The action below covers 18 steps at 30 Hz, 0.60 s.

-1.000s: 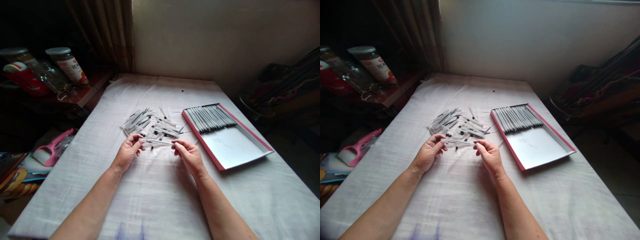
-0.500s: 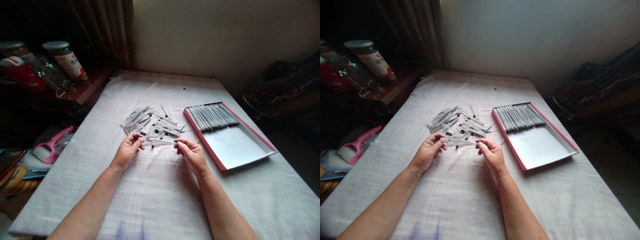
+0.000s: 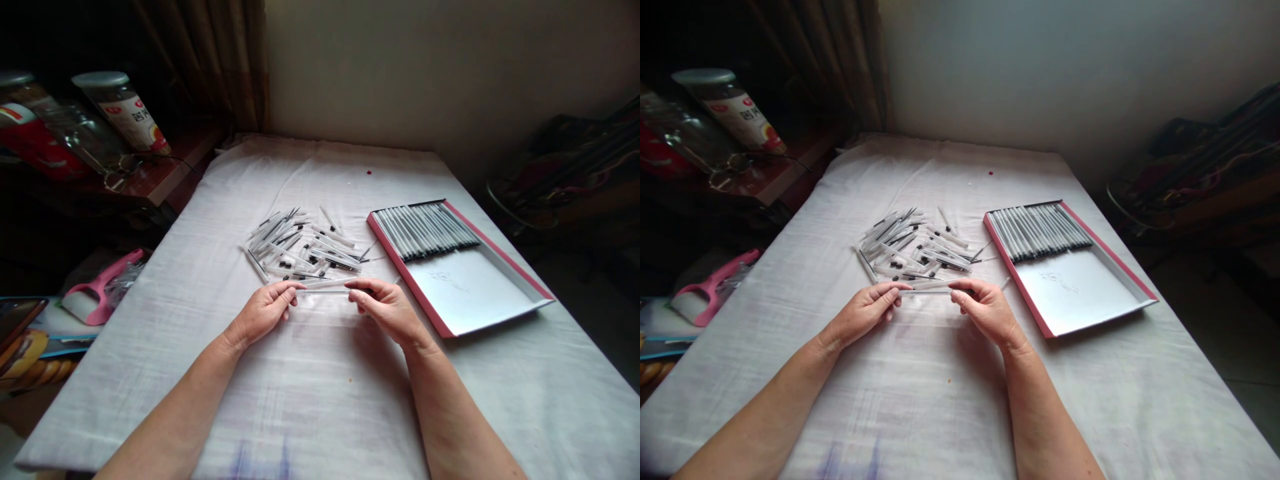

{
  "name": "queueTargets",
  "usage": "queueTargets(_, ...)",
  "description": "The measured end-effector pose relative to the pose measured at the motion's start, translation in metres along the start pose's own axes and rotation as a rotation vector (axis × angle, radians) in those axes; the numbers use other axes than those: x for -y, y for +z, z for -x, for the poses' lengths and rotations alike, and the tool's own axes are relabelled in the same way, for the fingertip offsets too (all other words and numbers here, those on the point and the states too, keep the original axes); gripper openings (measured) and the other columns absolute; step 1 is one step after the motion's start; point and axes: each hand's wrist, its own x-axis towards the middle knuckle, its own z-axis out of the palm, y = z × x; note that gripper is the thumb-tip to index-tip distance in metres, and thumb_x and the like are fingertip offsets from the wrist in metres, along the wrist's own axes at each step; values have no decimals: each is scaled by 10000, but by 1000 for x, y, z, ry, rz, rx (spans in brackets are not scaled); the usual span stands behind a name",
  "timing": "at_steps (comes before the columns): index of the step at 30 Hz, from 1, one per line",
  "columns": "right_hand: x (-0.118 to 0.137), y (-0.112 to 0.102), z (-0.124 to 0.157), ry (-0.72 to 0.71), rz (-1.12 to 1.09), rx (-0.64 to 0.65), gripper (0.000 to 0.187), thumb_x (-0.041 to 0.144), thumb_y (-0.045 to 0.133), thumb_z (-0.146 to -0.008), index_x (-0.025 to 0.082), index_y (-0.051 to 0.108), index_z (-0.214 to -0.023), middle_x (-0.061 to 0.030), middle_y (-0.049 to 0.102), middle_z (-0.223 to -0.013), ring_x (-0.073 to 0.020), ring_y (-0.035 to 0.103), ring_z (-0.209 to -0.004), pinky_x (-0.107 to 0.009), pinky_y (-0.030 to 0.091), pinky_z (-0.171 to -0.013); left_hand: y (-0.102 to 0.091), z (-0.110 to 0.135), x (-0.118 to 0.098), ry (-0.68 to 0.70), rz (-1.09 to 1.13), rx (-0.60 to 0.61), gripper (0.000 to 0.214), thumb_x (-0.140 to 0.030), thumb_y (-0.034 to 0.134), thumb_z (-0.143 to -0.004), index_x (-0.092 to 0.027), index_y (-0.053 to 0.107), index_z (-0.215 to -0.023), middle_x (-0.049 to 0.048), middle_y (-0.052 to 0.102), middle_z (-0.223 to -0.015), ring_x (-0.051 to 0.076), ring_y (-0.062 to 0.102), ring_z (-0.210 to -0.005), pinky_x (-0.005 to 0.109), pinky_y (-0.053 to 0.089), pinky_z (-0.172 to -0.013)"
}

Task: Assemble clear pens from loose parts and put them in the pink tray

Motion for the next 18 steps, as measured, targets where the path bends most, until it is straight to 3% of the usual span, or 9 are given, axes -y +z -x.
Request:
queueTargets(6,-4,2,1,-102,205,128,242,333,664,-756,207,766,-935,-38,719,-716,-143,607,-581,-256,491,-540,5,3,0,54,-48,-46,318,-458,586,-814,-198,715,-946,-20,557,-653,78,470,-453,203,394,-468)
queueTargets(12,-5,6,0,-227,296,120,183,281,633,-791,224,768,-901,-65,761,-864,-209,694,-762,-334,545,-734,8,4,1,15,-28,-71,308,-437,619,-787,-180,729,-915,-9,568,-637,81,467,-447,208,386,-463)
queueTargets(18,-8,6,0,-274,361,147,189,254,600,-826,207,749,-931,-72,760,-895,-206,699,-800,-334,545,-771,7,5,2,22,-82,-60,306,-403,597,-800,-163,733,-934,-12,563,-630,72,466,-459,197,389,-476)
